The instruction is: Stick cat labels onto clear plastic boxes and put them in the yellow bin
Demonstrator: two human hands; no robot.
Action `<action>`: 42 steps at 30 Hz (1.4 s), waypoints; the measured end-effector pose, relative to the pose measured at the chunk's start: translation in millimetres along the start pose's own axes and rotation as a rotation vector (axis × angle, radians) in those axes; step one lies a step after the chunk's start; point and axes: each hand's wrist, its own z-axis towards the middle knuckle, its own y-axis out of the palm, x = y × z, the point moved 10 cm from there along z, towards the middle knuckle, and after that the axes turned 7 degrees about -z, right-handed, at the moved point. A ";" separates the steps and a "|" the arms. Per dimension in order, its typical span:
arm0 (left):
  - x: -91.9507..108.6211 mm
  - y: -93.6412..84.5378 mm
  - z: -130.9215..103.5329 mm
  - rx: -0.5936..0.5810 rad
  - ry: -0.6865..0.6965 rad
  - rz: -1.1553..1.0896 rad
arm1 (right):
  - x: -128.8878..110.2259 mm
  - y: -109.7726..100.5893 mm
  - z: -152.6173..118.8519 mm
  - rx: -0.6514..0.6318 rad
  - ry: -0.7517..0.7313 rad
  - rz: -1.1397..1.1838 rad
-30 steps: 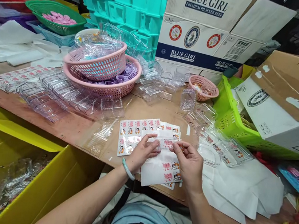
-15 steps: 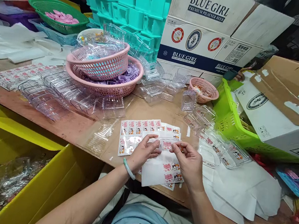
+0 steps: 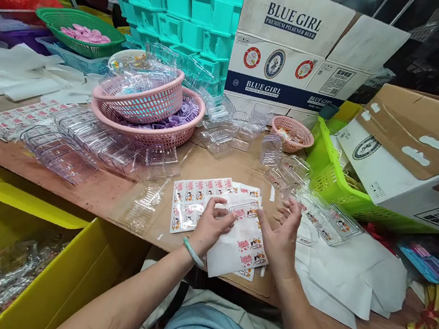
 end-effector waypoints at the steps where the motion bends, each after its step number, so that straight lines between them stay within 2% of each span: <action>1: 0.7 2.5 -2.7 -0.016 -0.015 -0.009 | 6.1 0.5 0.9 0.002 0.037 0.061; 3: 7.8 11.1 -9.0 -0.084 -0.005 -0.015 | 11.6 13.7 2.6 -0.146 0.112 0.243; 6: 25.4 25.5 -15.9 -0.226 0.037 -0.023 | -2.6 33.6 4.2 -0.507 0.186 0.504; 8: 36.5 28.5 -13.3 -0.299 0.044 -0.026 | -17.7 32.7 14.8 -0.693 0.144 0.528; 9: 41.5 26.2 -8.8 -0.313 0.047 -0.018 | -21.7 26.9 28.1 -0.717 0.092 0.482; 10: 46.8 20.0 -2.2 -0.297 0.067 0.011 | -21.4 17.7 48.3 -0.672 0.034 0.403; 11: 52.6 10.1 5.9 -0.247 0.107 0.073 | -17.1 5.6 74.4 -0.562 -0.021 0.300; 14: 69.6 -18.3 23.9 -0.047 0.339 0.500 | 12.2 -44.5 156.3 0.039 -0.067 -0.109; 15: 69.9 -19.0 26.3 -0.025 0.411 0.682 | 20.7 -47.8 176.2 0.134 -0.069 -0.238; 17: 57.6 -11.8 29.9 -0.059 0.473 0.982 | 35.8 -38.6 207.2 0.171 -0.061 -0.433; 19: 42.9 -6.4 32.5 -0.091 0.468 1.151 | 41.5 -27.8 218.9 0.150 -0.075 -0.527; 21: 39.2 -3.5 32.1 -0.090 0.494 1.218 | 30.6 -24.1 205.2 0.173 -0.161 -0.547; 23: 41.8 1.6 28.4 -0.141 0.565 1.206 | 14.2 -15.5 169.3 0.141 -0.280 -0.510; 24: 43.7 4.2 25.7 -0.185 0.605 1.175 | 9.6 -5.7 146.6 0.068 -0.317 -0.478; 27: 47.8 7.5 18.5 -0.309 0.699 1.059 | 20.0 48.4 71.7 -0.394 -0.264 -0.413; 29: 49.3 4.8 16.5 -0.320 0.733 1.012 | 30.5 65.4 35.7 -0.518 -0.155 -0.365; 31: 50.0 -1.5 15.3 -0.264 0.727 0.984 | 34.6 68.5 19.1 -0.541 -0.060 -0.275; 34: 58.2 -22.6 1.6 -0.005 0.688 0.821 | 28.0 60.8 16.2 -0.557 0.020 -0.111; 36: 56.7 -40.0 -17.6 0.161 0.599 0.523 | 21.5 48.3 23.0 -0.506 0.127 0.172; 37: 48.4 -44.0 -26.2 0.187 0.512 0.334 | 19.3 42.1 27.0 -0.461 0.193 0.351; 39: 19.5 -30.5 -37.1 0.079 0.255 -0.035 | 16.8 35.7 32.9 -0.383 0.303 0.633; 41: -5.6 -1.1 -45.6 -0.096 0.010 -0.303 | 12.1 40.4 34.6 -0.407 0.338 0.698; 42: -12.4 10.0 -47.6 -0.147 -0.067 -0.388 | 8.9 43.9 34.5 -0.436 0.327 0.674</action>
